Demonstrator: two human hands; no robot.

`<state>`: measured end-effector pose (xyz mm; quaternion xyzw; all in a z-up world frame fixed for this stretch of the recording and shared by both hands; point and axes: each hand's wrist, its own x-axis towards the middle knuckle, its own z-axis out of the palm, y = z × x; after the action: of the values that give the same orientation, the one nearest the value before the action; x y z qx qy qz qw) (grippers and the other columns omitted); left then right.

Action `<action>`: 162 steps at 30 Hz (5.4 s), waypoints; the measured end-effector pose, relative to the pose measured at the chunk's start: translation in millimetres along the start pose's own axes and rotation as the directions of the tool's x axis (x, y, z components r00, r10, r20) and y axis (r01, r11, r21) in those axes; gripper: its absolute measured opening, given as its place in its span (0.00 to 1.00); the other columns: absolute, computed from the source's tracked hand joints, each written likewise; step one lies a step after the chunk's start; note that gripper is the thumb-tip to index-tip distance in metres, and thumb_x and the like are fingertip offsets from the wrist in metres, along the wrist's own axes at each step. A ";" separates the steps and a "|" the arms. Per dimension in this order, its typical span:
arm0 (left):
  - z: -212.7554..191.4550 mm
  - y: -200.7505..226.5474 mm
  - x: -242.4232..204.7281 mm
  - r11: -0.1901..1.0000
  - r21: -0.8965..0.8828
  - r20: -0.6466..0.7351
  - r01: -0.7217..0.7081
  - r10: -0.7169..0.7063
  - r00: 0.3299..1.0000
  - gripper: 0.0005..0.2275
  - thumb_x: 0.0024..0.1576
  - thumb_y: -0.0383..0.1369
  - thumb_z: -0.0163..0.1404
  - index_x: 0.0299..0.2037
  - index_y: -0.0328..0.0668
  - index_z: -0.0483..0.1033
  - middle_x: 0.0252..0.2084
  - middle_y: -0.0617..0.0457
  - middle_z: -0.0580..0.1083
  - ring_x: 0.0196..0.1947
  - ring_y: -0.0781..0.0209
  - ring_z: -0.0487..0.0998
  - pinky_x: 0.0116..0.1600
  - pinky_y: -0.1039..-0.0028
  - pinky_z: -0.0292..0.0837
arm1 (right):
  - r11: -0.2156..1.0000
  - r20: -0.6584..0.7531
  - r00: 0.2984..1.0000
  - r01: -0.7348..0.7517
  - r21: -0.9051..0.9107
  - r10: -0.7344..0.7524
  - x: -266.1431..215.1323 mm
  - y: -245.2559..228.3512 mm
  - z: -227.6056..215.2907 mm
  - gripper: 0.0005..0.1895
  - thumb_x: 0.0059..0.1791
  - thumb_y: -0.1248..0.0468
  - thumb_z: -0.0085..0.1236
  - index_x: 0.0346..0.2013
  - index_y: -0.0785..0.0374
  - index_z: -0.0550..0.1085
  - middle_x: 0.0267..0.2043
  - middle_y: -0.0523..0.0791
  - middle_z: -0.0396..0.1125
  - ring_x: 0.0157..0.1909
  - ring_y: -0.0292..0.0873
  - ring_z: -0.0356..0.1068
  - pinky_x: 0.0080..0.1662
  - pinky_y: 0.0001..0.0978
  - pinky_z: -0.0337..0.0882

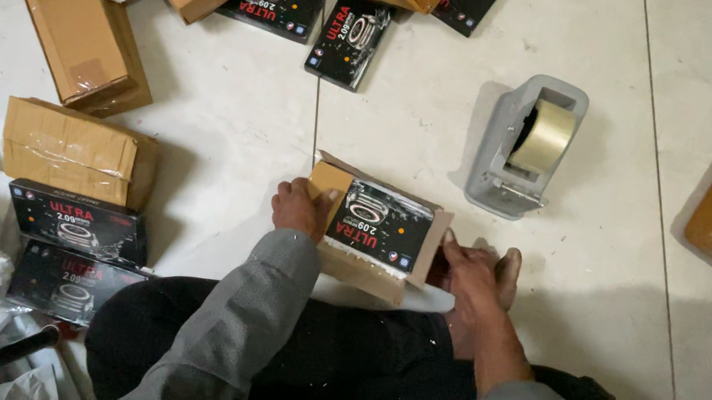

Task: The person places a white foam insert into a cardboard box, then inserts a product box containing an orange wristband and a small device. The person closes the box flaps and seals the package using a tape dispenser.

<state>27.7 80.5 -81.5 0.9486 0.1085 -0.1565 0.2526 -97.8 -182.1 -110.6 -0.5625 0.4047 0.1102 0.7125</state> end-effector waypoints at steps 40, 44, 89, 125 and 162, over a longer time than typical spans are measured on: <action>-55.4 77.8 -9.4 0.511 0.478 0.628 -0.714 0.370 0.685 0.78 0.21 0.71 0.67 0.77 0.51 0.24 0.76 0.24 0.24 0.75 0.22 0.25 0.73 0.35 0.33 | 0.936 -0.096 0.941 0.307 -0.173 -0.326 -19.0 15.7 58.6 0.26 0.54 0.48 0.54 0.56 0.67 0.74 0.48 0.53 0.74 0.48 0.49 0.72 0.51 0.39 0.71; -55.0 82.6 -14.6 0.530 0.470 0.605 -0.706 0.389 0.695 0.77 0.20 0.69 0.68 0.77 0.53 0.25 0.76 0.26 0.25 0.76 0.24 0.25 0.73 0.35 0.34 | 0.931 -0.104 0.941 0.294 -0.217 -0.322 -24.1 12.0 54.0 0.28 0.53 0.48 0.54 0.59 0.66 0.73 0.53 0.53 0.75 0.52 0.47 0.73 0.55 0.37 0.70; 17.8 -50.4 -36.4 0.592 -0.733 0.321 0.335 -0.133 0.938 0.18 0.55 0.34 0.55 0.47 0.21 0.79 0.37 0.35 0.80 0.32 0.46 0.82 0.37 0.60 0.77 | 0.118 0.309 0.789 0.431 -0.895 -0.531 -37.6 -53.1 132.1 0.56 0.42 0.36 0.63 0.74 0.59 0.50 0.62 0.57 0.55 0.61 0.60 0.56 0.52 0.60 0.63; 7.4 36.3 -60.9 0.480 -0.818 -0.002 -0.316 0.547 0.837 0.26 0.69 0.40 0.35 0.73 0.29 0.55 0.81 0.45 0.46 0.81 0.47 0.43 0.78 0.65 0.40 | 0.571 0.124 0.855 0.437 -0.695 -0.504 20.3 -34.8 96.2 0.44 0.51 0.51 0.50 0.79 0.51 0.46 0.74 0.58 0.45 0.72 0.65 0.47 0.70 0.58 0.47; 20.7 70.4 -34.2 0.920 -0.087 0.048 -0.383 0.388 0.920 0.38 0.58 0.33 0.53 0.75 0.44 0.41 0.76 0.33 0.39 0.75 0.35 0.42 0.73 0.58 0.43 | 0.378 0.200 0.655 0.629 -0.679 -0.729 5.8 -17.2 91.6 0.35 0.55 0.66 0.50 0.77 0.52 0.54 0.73 0.54 0.47 0.71 0.59 0.48 0.71 0.52 0.48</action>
<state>11.0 5.7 -55.2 0.9356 -0.0827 -0.1300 0.3176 -42.1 -108.2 -98.7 -0.9079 0.1095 -0.0855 0.3955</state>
